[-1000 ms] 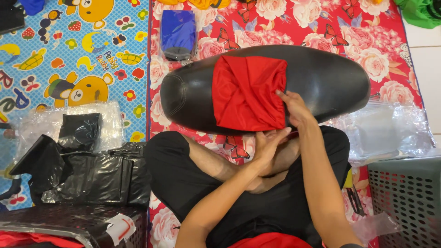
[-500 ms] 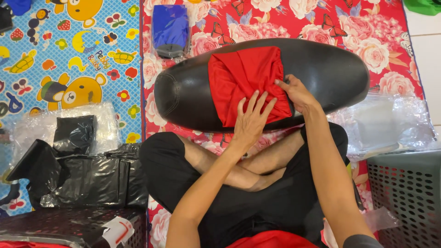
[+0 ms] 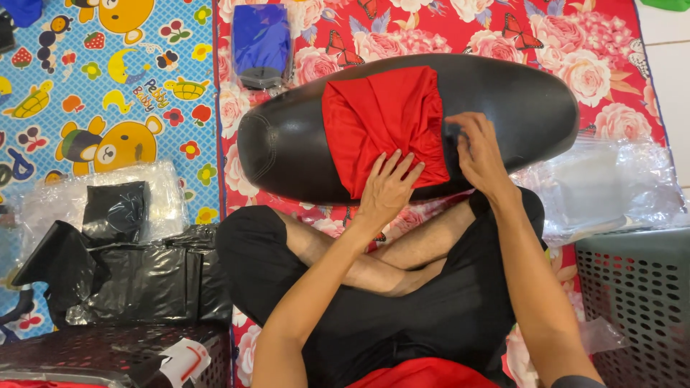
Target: Wiping a motorcycle seat with a cloth and then fitting a red fabric cover over it
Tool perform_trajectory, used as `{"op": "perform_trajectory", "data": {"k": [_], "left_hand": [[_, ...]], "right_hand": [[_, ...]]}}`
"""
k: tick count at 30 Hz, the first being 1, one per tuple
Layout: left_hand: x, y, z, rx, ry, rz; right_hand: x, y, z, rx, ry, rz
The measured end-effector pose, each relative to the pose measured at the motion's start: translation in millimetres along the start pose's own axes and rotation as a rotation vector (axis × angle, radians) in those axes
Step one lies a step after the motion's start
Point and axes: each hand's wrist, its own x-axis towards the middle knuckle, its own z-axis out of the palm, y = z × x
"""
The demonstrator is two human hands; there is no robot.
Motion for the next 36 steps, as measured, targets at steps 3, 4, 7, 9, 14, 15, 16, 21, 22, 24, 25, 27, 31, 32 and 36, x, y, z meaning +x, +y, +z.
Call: {"op": "perform_trajectory", "data": {"k": [3, 4, 7, 9, 14, 15, 16, 21, 22, 24, 25, 27, 31, 32, 36], "left_hand": [[5.1, -1.1, -5.5, -0.023, -0.049, -0.007], [6.3, -1.5, -7.9, -0.042, -0.09, -0.02], [10.2, -3.0, -13.1, -0.116, -0.172, -0.071], [15.9, -2.2, -23.3, -0.207, -0.227, -0.124], [39.5, -5.6, -56.0, -0.348, -0.391, -0.238], [43.2, -6.0, -60.0, -0.384, -0.463, -0.266], [47.0, -6.2, -63.8, -0.42, -0.536, -0.293], [81.8, -8.1, -103.5, -0.561, -0.734, -0.413], [90.3, -7.7, -115.0, -0.595, -0.794, -0.445], [109.3, -13.0, -138.0, -0.649, -0.846, -0.467], [118.9, -15.3, -149.2, -0.706, -0.903, -0.488], [114.9, -46.0, -146.1, -0.901, -0.87, -0.58], [84.9, -102.1, -110.9, -1.438, -0.516, -1.035], [84.1, -102.7, -111.2, -1.435, -0.521, -1.029], [51.0, -137.1, -53.1, -1.052, -0.319, -1.016]], "right_hand": [[-10.9, 9.2, -4.0, -0.227, -0.038, -0.252], [-14.6, 14.7, -1.4, -0.352, -0.057, -0.33], [-20.5, 34.0, 7.2, -0.447, -0.086, -0.445], [-20.6, 34.7, 5.3, -0.453, -0.112, -0.482], [-23.3, 32.5, 6.0, -0.401, -0.151, -0.539], [-25.6, 36.5, 6.8, -0.346, -0.154, -0.568], [-27.9, 40.7, 7.7, -0.291, -0.158, -0.595], [-23.9, 35.0, 6.8, -0.034, -0.151, -0.603], [-23.4, 36.6, 8.1, 0.073, -0.171, -0.559], [-25.4, 66.9, 19.6, 0.11, -0.186, -0.461], [-27.4, 82.1, 24.9, 0.147, -0.199, -0.356], [-16.1, 96.3, 25.9, 0.238, -0.251, -0.114], [25.1, 20.1, 0.5, 0.522, -0.276, 0.386], [29.8, 26.1, 3.9, 0.524, -0.268, 0.385], [41.7, 44.1, 23.3, 0.354, -0.184, 0.386]]}}
